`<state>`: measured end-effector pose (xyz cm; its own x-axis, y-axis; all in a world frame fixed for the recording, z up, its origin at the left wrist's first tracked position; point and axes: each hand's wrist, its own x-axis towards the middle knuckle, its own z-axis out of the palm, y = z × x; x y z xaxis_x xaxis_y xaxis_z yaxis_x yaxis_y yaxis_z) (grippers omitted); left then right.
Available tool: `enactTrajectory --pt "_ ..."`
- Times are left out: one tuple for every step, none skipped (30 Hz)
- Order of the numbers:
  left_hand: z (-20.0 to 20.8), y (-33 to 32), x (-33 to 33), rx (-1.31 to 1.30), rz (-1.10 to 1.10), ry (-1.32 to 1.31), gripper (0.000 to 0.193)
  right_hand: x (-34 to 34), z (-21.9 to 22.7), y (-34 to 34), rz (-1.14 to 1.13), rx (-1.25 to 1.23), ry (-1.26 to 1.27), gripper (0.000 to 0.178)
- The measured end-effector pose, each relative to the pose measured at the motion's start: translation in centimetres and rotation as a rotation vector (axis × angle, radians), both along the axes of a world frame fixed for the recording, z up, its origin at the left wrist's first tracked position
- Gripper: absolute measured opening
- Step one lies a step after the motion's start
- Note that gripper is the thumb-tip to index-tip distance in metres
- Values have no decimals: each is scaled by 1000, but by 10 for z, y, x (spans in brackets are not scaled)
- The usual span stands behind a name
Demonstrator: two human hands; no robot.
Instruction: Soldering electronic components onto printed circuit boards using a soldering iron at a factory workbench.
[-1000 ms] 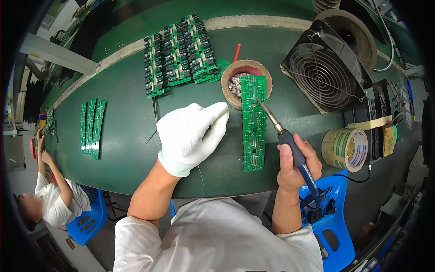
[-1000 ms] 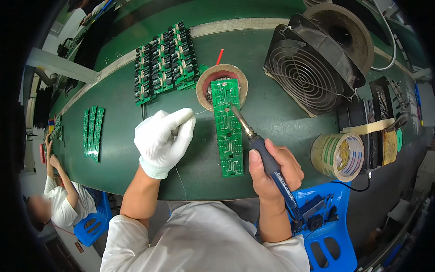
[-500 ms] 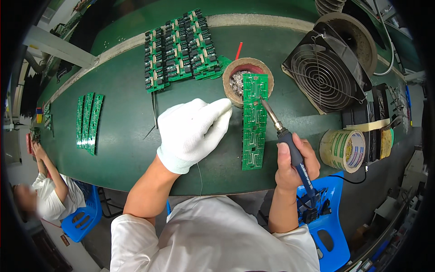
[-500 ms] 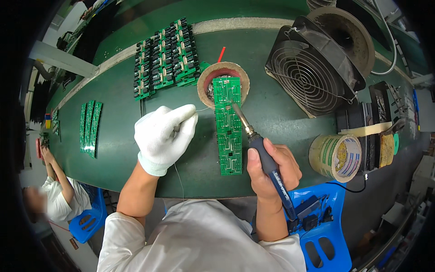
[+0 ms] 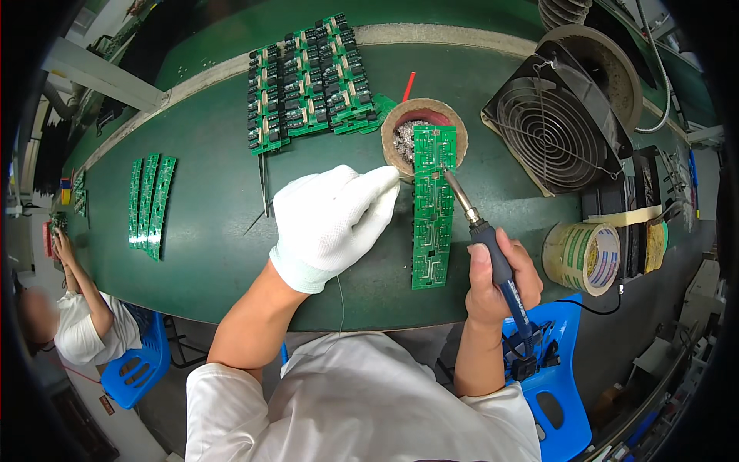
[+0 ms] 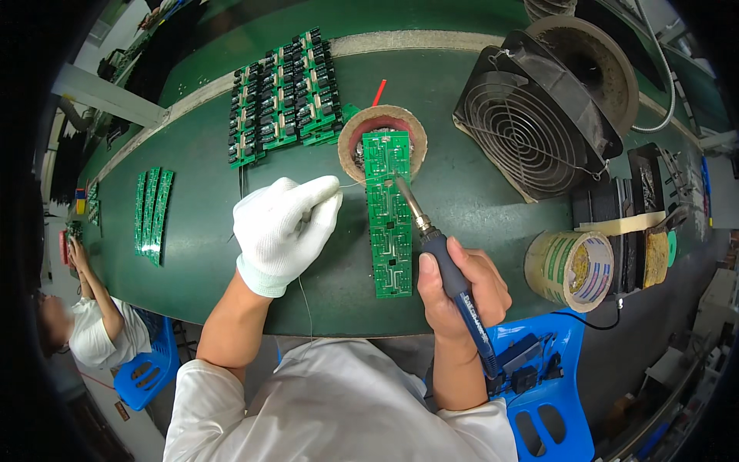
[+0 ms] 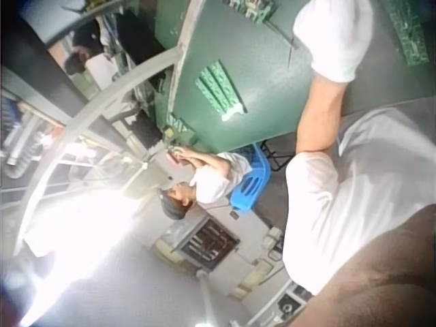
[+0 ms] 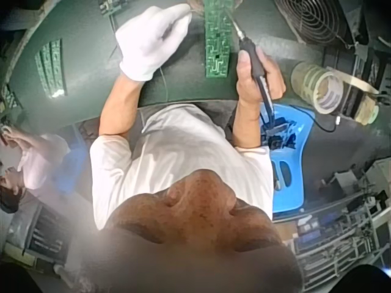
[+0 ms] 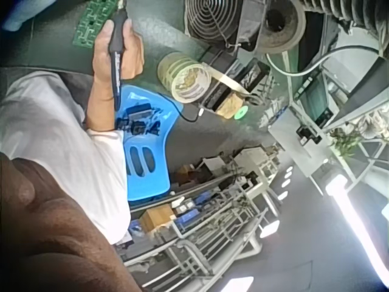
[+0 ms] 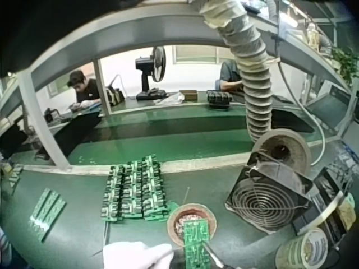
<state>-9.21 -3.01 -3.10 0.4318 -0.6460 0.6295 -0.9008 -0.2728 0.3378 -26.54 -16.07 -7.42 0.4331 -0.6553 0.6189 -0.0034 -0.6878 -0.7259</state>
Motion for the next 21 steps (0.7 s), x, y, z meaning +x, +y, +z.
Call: enactTrajectory --pt "1 0 0 -4 5 1 24 0 0 0 -1 -1 -2 27" --pt "1 0 0 -8 10 2 24 0 0 0 -2 -2 -5 27" --pt "2 0 -1 -13 16 3 24 0 -1 0 -3 -2 -7 27" --pt "3 0 -1 -17 22 4 24 0 -1 0 -3 -3 -10 27" --pt "3 0 -1 -17 21 4 24 0 -1 0 -4 -3 -10 27" --pt "4 0 -1 -14 25 5 24 0 -1 0 2 -4 -8 27" --pt "5 0 -1 -11 28 5 24 0 -1 0 7 -5 -7 27" --pt "5 0 -1 -8 32 6 24 -1 -1 0 13 -6 -6 27" --pt "5 0 -1 -6 35 6 23 -1 -2 -1 18 -7 -5 27" --pt "5 0 0 -5 36 5 23 -1 -2 -1 19 -7 -6 27" --pt "5 1 0 -9 33 6 23 -3 -4 -1 17 9 -36 27" --pt "5 1 1 -14 30 7 23 -5 -7 -2 15 25 -66 27" --pt "4 2 1 -18 27 8 23 -7 -9 -2 12 40 -97 27" --pt "4 2 1 -23 23 9 23 -8 -11 -2 9 55 -127 27" --pt "4 2 1 -23 22 7 23 -8 -11 -2 9 55 -129 27" --pt "5 2 1 -26 27 10 23 -8 -12 -2 13 50 -129 27" --pt "5 2 1 -30 31 11 22 -9 -12 -2 16 45 -130 27" --pt "6 1 1 -34 34 13 22 -9 -12 -3 19 40 -131 27" --pt "7 1 1 -38 37 13 22 -9 -12 -3 22 34 -133 27" --pt "7 1 1 -39 34 10 22 -9 -13 -3 19 32 -137 27" --pt "8 1 1 -35 47 14 22 -9 -14 -3 14 37 -146 28"
